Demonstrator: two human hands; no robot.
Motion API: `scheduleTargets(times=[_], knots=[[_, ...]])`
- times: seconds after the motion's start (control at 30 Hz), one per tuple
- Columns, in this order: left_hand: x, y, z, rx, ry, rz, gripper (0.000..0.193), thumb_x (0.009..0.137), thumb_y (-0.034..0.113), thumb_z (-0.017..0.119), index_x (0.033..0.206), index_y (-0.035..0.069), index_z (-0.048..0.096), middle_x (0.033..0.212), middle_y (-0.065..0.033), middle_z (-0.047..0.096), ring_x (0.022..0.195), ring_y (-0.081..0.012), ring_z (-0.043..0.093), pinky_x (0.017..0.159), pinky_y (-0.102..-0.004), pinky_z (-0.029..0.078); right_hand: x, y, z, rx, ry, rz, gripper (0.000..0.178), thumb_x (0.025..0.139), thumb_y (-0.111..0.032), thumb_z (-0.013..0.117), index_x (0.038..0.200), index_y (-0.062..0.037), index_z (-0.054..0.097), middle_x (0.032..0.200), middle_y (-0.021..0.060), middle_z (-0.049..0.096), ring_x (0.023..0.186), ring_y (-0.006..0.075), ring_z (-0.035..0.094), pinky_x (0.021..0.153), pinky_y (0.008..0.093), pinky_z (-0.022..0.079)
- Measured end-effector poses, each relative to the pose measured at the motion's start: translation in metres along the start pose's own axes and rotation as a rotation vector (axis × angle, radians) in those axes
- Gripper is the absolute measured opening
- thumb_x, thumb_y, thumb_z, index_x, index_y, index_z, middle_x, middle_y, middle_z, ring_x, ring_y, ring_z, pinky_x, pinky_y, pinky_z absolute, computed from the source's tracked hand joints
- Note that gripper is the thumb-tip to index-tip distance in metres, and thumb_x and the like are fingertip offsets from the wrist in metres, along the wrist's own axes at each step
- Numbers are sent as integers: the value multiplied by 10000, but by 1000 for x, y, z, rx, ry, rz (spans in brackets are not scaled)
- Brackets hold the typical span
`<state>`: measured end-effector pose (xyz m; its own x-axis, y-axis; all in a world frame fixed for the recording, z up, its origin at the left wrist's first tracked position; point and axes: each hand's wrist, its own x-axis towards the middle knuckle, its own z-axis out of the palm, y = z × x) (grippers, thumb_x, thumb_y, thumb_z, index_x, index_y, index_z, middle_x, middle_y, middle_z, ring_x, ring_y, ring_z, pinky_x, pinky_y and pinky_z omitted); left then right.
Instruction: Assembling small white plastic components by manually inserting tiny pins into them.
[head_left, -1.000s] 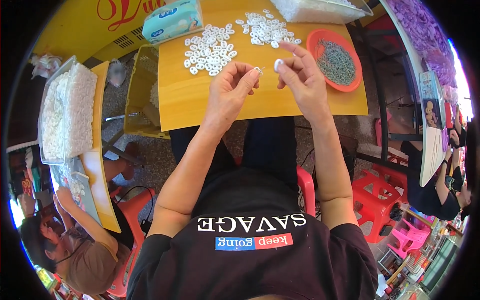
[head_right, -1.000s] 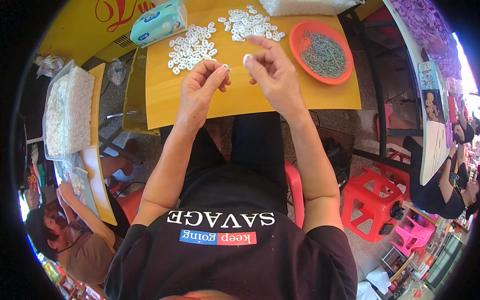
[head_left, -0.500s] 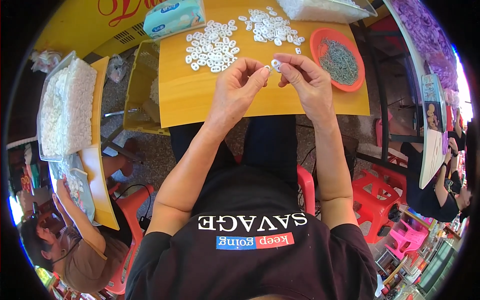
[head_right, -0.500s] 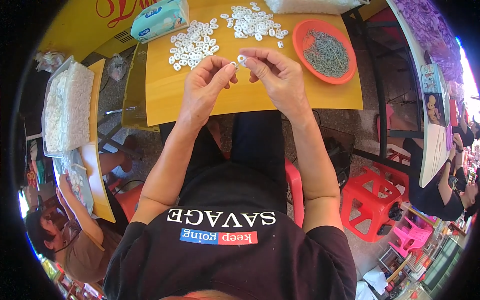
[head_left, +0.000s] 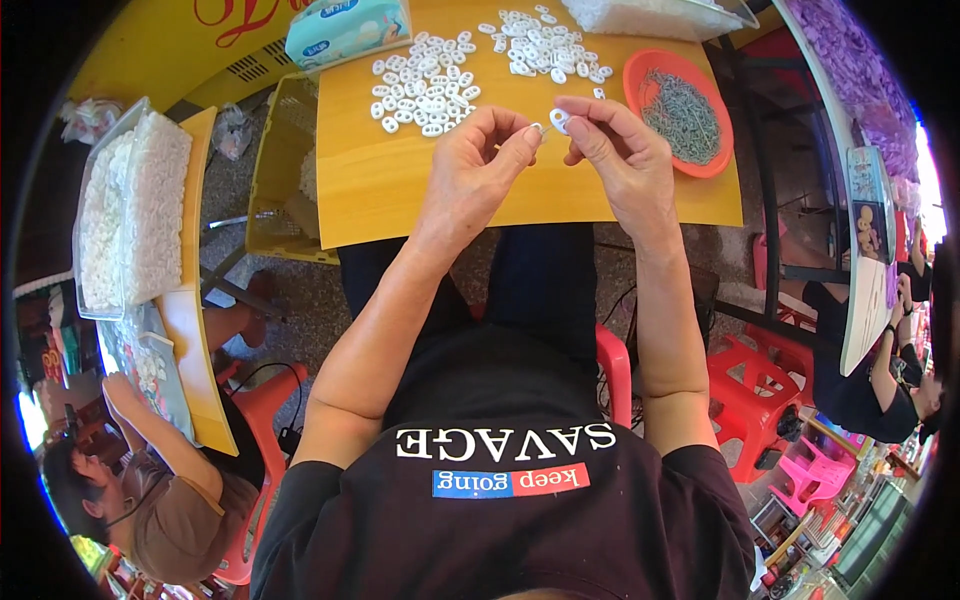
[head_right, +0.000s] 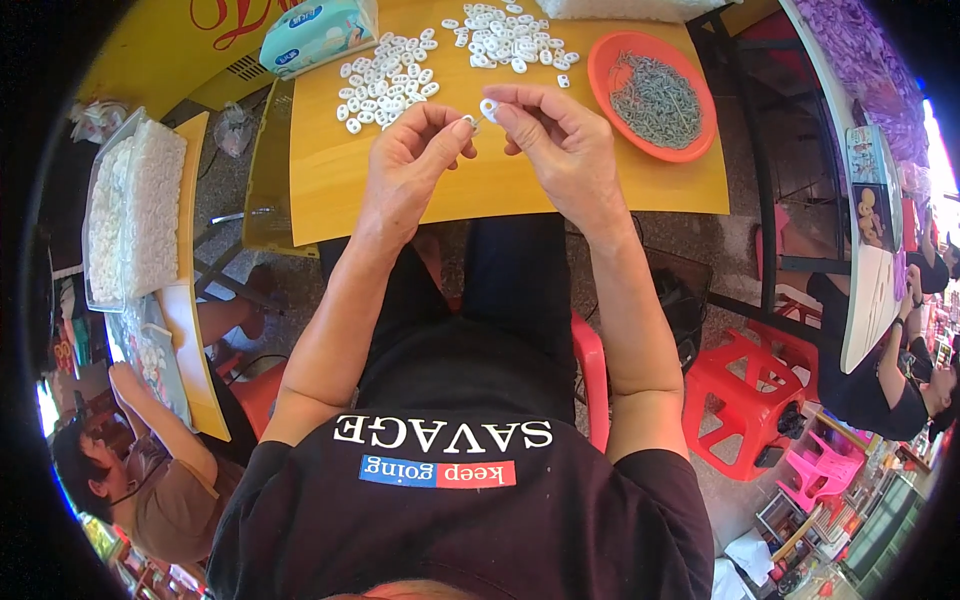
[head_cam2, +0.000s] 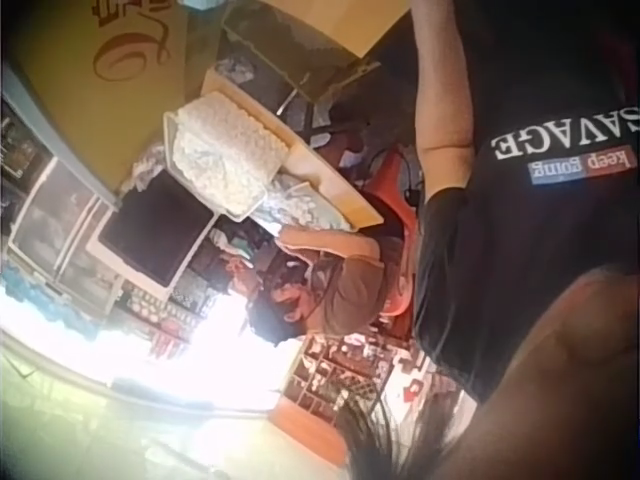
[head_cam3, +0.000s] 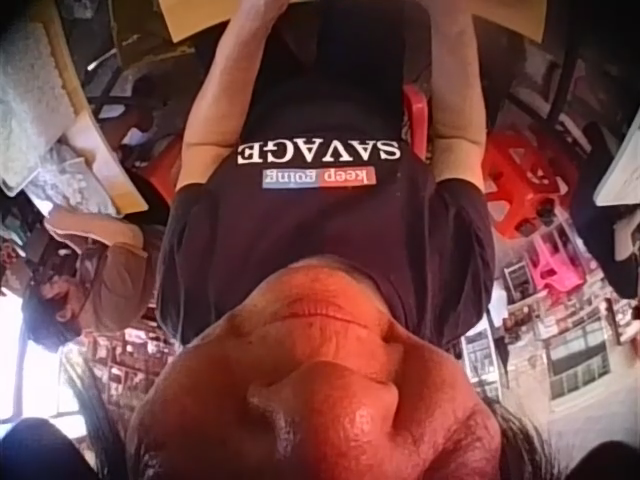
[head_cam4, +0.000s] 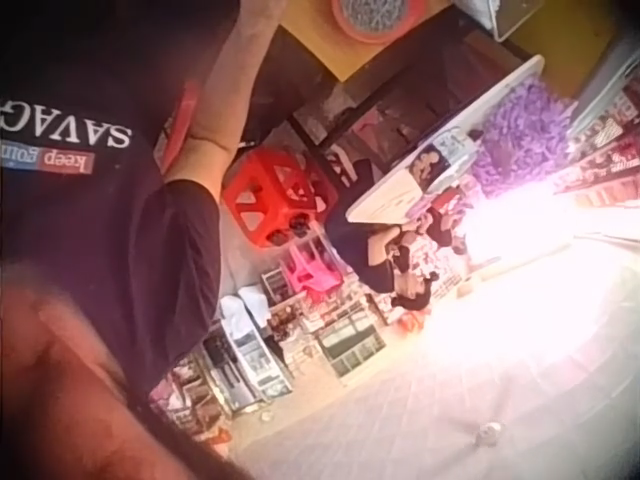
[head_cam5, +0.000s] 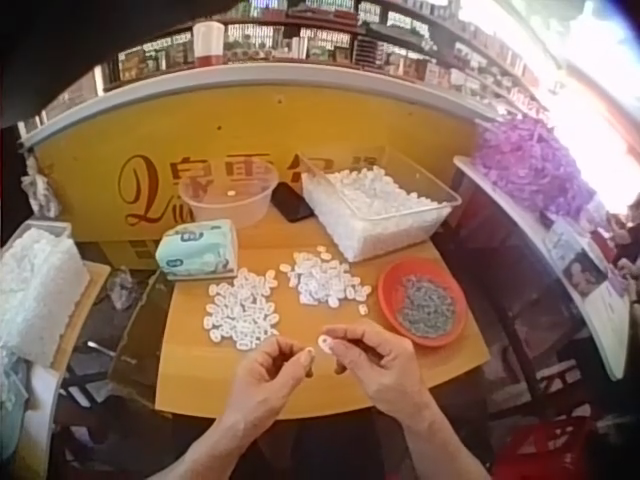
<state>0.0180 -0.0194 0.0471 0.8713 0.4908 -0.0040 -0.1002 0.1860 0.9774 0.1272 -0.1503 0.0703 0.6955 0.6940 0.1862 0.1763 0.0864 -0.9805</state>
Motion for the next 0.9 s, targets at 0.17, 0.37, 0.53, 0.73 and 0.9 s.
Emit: scheduleTargets(times=[0.17, 0.37, 0.53, 0.73, 0.9], knots=[[0, 0, 0, 32, -8, -5, 183, 914, 212, 642, 953, 36, 611, 808, 0, 616, 757, -55, 535, 692, -210, 404, 0, -1, -2, -46, -31, 6, 221, 927, -81, 613, 1126, 8, 652, 924, 29, 649, 737, 83, 576, 677, 200, 473], [3, -3, 0, 101, -14, 3, 176, 915, 193, 640, 942, 23, 606, 811, 14, 602, 765, -43, 527, 702, -202, 411, 2, 1, -2, -56, -11, -35, 210, 919, -102, 631, 1091, 15, 659, 838, 6, 648, 694, 52, 547, 640, 187, 464], [3, -3, 0, 132, 6, 4, 175, 914, 188, 639, 937, 18, 610, 812, 18, 598, 769, -42, 527, 704, -200, 412, 0, 1, 0, -73, -1, -32, 209, 916, -100, 634, 1089, 15, 661, 844, 9, 648, 698, 52, 549, 636, 187, 465], [4, -4, -1, 133, 5, -9, 177, 910, 188, 643, 937, 16, 613, 813, 15, 599, 775, -43, 529, 711, -203, 417, -1, 4, 0, -67, 11, -26, 208, 914, -105, 637, 1081, 15, 664, 846, 11, 649, 692, 55, 552, 633, 190, 469], [7, -12, 0, 120, 26, 63, 211, 891, 200, 651, 920, -7, 625, 774, 1, 599, 678, -42, 483, 587, -217, 412, -1, 7, 3, -74, 2, -21, 205, 916, -107, 633, 1078, 14, 665, 836, 12, 652, 689, 57, 557, 629, 194, 471]])
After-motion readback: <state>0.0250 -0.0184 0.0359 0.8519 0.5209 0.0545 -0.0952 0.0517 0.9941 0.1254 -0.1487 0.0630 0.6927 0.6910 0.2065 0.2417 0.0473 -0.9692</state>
